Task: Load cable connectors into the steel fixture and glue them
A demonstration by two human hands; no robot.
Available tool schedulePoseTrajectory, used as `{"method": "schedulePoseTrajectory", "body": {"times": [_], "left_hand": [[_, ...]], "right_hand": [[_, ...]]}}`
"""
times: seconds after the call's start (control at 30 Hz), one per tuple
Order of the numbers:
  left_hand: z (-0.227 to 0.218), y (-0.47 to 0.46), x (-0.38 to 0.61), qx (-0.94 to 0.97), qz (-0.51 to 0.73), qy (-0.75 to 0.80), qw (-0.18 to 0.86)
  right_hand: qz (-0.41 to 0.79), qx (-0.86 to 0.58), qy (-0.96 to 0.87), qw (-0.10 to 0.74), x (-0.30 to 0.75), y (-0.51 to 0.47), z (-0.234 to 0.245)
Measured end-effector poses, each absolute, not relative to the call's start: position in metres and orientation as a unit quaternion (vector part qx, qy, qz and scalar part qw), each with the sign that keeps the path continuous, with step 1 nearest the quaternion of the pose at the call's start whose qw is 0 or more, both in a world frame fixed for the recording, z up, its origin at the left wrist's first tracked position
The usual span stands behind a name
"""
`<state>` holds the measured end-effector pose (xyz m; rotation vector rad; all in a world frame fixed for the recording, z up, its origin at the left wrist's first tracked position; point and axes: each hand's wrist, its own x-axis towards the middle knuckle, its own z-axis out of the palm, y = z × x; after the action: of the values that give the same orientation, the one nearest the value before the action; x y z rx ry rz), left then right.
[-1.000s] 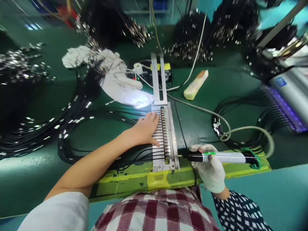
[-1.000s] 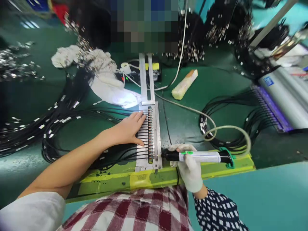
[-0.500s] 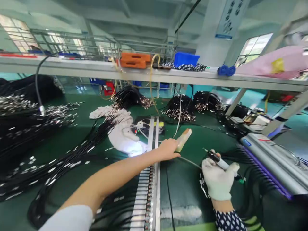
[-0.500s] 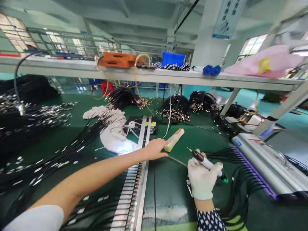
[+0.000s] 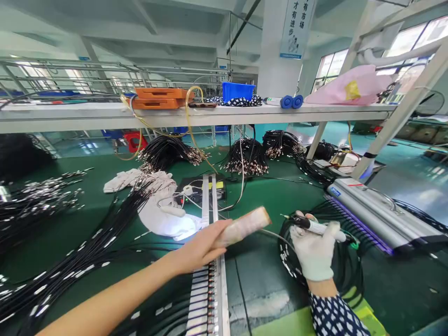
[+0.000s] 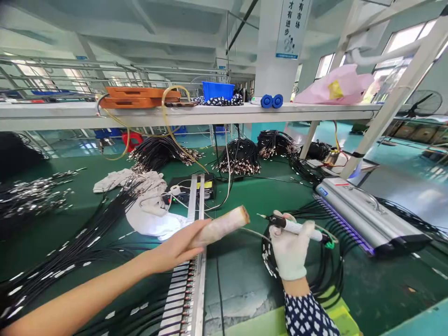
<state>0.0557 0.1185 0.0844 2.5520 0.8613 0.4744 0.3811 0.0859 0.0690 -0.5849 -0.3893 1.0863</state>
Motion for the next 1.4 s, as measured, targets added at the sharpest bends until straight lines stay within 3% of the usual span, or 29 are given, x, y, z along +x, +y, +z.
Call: {"method": "schedulePoseTrajectory", "body": {"times": [0.33,0.6,0.73,0.9,1.03,1.2,1.4], "left_hand": [[0.045,0.044,-0.032,0.895,0.165,0.351,0.221],[0.057,0.016,-0.048,0.879,0.145,0.339,0.301],[0.057,0.003,-0.040,0.826,0.178,0.348,0.408],[0.053,-0.005,-0.024,0.716,0.242,0.339,0.560],[0.054,-0.002,-0.017,0.721,0.263,0.312,0.560],[0.048,0.000,-0.009,0.752,0.264,0.311,0.517],[0.045,0.007,0.019,0.652,0.324,0.297,0.618]], "right_hand": [[0.574,-0.329,-0.365,0.655,0.289,0.066,0.066],[0.555,-0.424,-0.475,0.535,0.284,0.072,0.066],[0.559,-0.410,-0.454,0.559,0.273,0.073,0.051],[0.669,-0.338,-0.411,0.520,0.258,0.063,0.031],[0.694,-0.307,-0.402,0.512,0.268,0.064,0.035],[0.694,-0.310,-0.303,0.574,0.278,0.065,0.044],[0.704,-0.322,-0.320,0.546,0.275,0.059,0.031]]}}
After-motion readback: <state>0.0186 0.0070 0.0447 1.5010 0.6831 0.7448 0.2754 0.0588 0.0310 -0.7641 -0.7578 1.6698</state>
